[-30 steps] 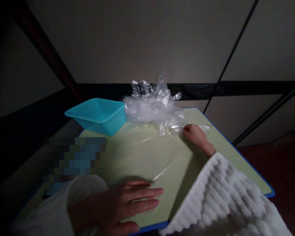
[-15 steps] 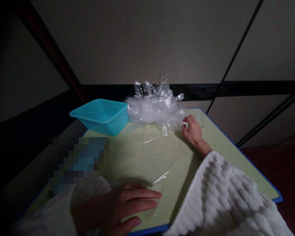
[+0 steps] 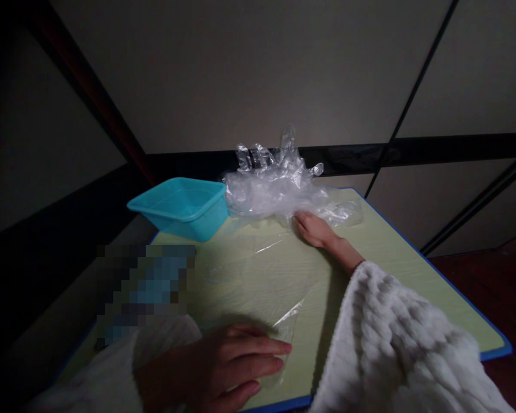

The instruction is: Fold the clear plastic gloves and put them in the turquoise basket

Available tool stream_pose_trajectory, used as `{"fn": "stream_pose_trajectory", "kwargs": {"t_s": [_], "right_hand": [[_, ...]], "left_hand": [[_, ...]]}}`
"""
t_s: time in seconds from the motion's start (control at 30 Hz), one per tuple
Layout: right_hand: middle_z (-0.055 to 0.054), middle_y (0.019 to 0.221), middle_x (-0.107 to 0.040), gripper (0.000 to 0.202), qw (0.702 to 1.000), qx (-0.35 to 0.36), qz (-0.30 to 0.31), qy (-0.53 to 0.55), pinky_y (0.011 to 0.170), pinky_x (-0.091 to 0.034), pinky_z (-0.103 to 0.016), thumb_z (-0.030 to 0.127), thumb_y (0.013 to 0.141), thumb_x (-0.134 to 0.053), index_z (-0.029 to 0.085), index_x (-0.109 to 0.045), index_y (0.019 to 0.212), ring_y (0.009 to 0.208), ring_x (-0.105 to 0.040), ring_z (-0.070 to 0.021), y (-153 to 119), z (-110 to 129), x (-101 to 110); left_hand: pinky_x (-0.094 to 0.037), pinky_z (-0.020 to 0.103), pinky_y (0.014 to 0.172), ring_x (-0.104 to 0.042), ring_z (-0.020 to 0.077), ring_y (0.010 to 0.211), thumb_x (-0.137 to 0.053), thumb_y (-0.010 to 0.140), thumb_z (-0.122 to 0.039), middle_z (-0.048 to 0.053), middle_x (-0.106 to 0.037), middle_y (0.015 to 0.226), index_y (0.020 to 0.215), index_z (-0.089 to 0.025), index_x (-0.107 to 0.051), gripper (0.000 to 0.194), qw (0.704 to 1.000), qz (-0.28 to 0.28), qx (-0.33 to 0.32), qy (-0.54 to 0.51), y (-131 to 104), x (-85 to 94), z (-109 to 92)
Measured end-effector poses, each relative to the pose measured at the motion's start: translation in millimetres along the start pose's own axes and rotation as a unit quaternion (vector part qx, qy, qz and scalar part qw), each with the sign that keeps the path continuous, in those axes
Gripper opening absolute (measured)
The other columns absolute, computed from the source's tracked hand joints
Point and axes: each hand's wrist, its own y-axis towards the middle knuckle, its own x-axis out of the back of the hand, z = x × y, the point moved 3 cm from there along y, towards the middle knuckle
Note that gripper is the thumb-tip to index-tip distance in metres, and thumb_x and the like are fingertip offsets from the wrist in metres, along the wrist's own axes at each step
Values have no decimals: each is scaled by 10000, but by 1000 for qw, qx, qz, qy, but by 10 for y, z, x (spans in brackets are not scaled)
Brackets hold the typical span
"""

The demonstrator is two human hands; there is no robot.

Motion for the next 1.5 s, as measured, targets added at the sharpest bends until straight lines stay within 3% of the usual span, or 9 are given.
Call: {"fn": "stream_pose_trajectory", "kwargs": {"t_s": [0.17,0.33,0.5,0.67,0.83,1.0,1.13,1.3,1.5], "right_hand": [[-110,886,-612,218,1000,1,13,-11,715,-398,-289,247,892,-404,146,-592,844,777,-550,-200,-3,37,57],[-103,880,-616,190,999,-27,-31,-17,684,-390,-282,142,807,-423,133,-600,875,776,-559,-205,-103,117,113],[-65,880,-640,208,1000,8,-10,15,707,-418,-246,123,796,-441,144,-615,909,781,-572,-174,-47,256,-70],[-117,972,-642,255,1000,2,-7,14,806,-424,-298,129,859,-390,122,-607,993,889,-571,-204,49,136,-247],[-118,1113,-626,293,1000,1,-4,6,858,-427,-314,188,879,-424,156,-579,1126,986,-575,-222,-24,46,-179],[-113,1133,-626,292,1000,-4,-6,-7,863,-427,-315,183,855,-460,165,-607,1106,1028,-569,-236,-118,40,-54],[-107,997,-643,204,1000,-17,3,-24,814,-426,-286,215,845,-503,148,-630,990,934,-578,-209,-97,42,-110],[-112,909,-615,222,994,-91,-4,-55,671,-408,-276,335,815,-573,130,-601,895,810,-567,-208,-125,5,-103],[-82,740,-598,170,987,-147,27,-50,532,-332,-253,287,810,-562,149,-581,712,639,-544,-173,-290,35,31]], "left_hand": [[-456,286,926,-585,177,1069,-437,837,-137,140,-624,1159,1093,-68,-530,281,1000,3,-3,-5,-8,-15,10],[-455,270,915,-595,167,1049,-435,839,-124,140,-644,1123,1062,-56,-552,261,1000,-18,-19,1,21,27,-7],[-452,269,919,-608,163,1020,-445,840,-139,126,-650,1117,1049,-69,-564,251,1000,-12,-10,1,29,14,-5],[-469,278,896,-625,168,982,-452,828,-145,121,-640,1138,1064,-77,-545,262,1000,-1,-5,-12,10,-34,0],[-483,273,875,-637,159,940,-447,831,-167,88,-651,1127,1082,-109,-533,272,999,30,-2,-22,-6,-79,-27],[-459,305,919,-628,157,920,-441,832,-154,101,-657,1113,1052,-105,-556,253,998,-41,-16,36,-36,-9,23],[-468,353,891,-622,178,896,-429,798,-65,111,-683,994,990,-118,-580,251,983,-116,74,119,-66,189,207],[-500,323,760,-619,177,802,-449,819,-80,68,-673,842,872,-168,-597,180,934,-210,240,161,-156,398,450],[-488,305,706,-604,180,749,-437,821,-98,61,-640,773,789,-159,-598,176,915,-188,335,125,-190,312,553]]}}
